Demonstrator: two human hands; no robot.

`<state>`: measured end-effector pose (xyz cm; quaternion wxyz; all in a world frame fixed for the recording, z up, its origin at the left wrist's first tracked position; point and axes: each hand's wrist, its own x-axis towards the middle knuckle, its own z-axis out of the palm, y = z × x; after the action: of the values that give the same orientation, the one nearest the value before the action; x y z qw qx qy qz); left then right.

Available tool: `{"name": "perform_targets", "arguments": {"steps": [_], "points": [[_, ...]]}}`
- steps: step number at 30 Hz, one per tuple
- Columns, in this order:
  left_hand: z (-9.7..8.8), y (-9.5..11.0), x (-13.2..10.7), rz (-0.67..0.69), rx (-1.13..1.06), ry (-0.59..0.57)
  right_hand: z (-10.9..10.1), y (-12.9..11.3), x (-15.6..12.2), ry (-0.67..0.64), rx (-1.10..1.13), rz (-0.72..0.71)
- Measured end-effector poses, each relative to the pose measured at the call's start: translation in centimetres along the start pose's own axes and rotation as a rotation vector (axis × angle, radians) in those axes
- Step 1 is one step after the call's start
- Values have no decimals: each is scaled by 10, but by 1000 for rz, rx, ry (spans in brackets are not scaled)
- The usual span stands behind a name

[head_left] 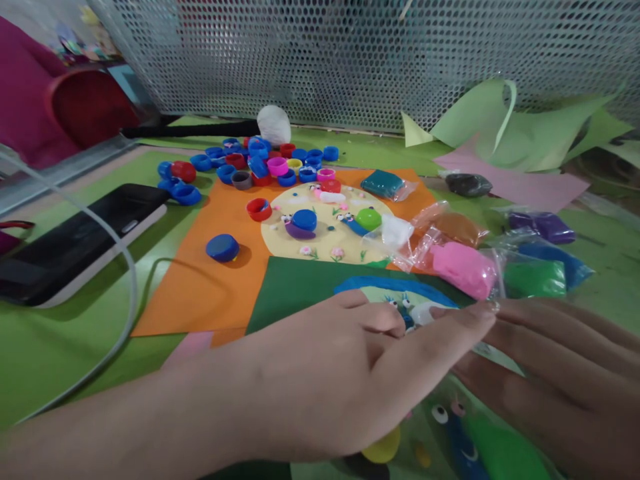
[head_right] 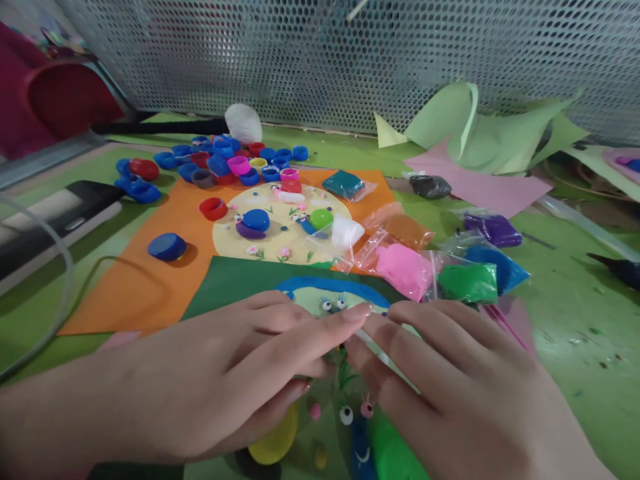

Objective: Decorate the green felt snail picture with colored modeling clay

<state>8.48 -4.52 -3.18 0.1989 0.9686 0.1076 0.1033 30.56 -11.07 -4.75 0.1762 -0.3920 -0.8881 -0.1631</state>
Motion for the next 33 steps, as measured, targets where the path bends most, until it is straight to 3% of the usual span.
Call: {"name": "perform_targets", "arguments": {"steps": [28,33], "points": [[-1,-2,3,-4,-66,34,-6,3,-11,-145,-47,-63],[0,-1,3,-13,-92,34,-10,6,-15,-92,-43,-69]]}}
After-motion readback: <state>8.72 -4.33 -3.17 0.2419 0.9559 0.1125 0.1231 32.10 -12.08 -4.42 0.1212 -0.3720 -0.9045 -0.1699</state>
